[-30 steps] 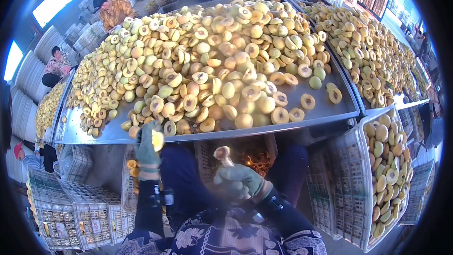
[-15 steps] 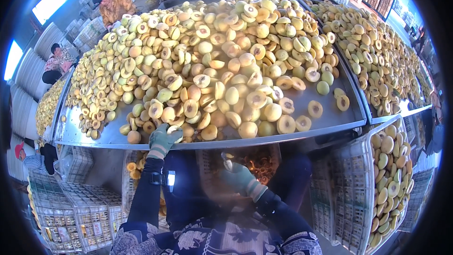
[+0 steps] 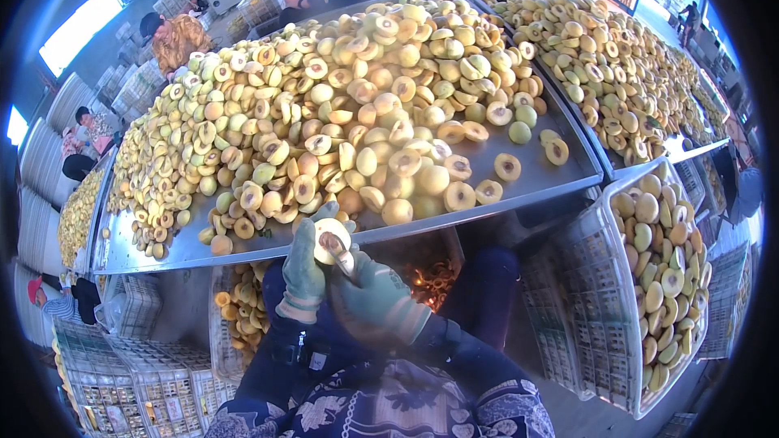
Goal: The person picks up fruit halves from a large pile on a metal table, removes the pit using a handheld tool, and drops the pits into a container below. They handle the fruit one at a time, placing the pitted fruit into crates.
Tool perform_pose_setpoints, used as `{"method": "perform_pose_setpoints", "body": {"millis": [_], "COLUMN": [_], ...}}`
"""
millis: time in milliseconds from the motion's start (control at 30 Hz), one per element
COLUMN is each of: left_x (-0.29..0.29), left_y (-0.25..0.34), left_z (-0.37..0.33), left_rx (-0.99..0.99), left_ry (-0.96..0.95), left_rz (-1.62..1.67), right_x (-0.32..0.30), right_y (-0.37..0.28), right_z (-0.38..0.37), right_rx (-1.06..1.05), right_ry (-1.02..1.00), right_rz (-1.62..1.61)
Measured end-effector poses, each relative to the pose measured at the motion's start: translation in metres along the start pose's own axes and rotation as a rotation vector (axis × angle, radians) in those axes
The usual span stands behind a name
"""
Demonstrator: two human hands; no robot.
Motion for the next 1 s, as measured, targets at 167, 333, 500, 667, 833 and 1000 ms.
{"method": "perform_pose_setpoints", "body": {"millis": [167,333,500,667,833,1000], "left_x": [0.020,0.016,0.012,0.011,0.022,0.027], "left_y": [-0.003,-0.005,-0.003,-0.005,-0.004,-0.007], "left_z": [0.013,0.019,0.024,0.023,0.026,0.025], "left_rx": [0.066,0.080,0.165,-0.020,0.024,0.203], "left_ry": [0.060,-0.031,-0.054,-0.061,-0.004,-0.010], "left_rz": [0.050,-0.003,-0.070,-0.001,-0.027,0.018], "right_x": [0.000,-0.003,-0.008,-0.014,-0.002,-0.017], "right_y": [-0.003,0.001,0.009,0.015,0.030,-0.002], "right_z": [0.015,0.016,0.015,0.011,0.016,0.018], "right_rx": [-0.044,-0.054,-0.047,-0.031,0.049,0.021], "right_ry": [0.082,0.029,-0.054,-0.150,-0.188,-0.117], "right_rz": [-0.163,0.065,0.109,0.089,-0.411,0.398]}}
Point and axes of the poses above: each hand's wrist, its own z-axis away from the middle knuckle, its own x-axis out of the palm, y = z × x, the point moved 3 cm from there along -z, towards the middle knuckle, and after that the axes turned 4 degrees about z, right-handed, at the moved point
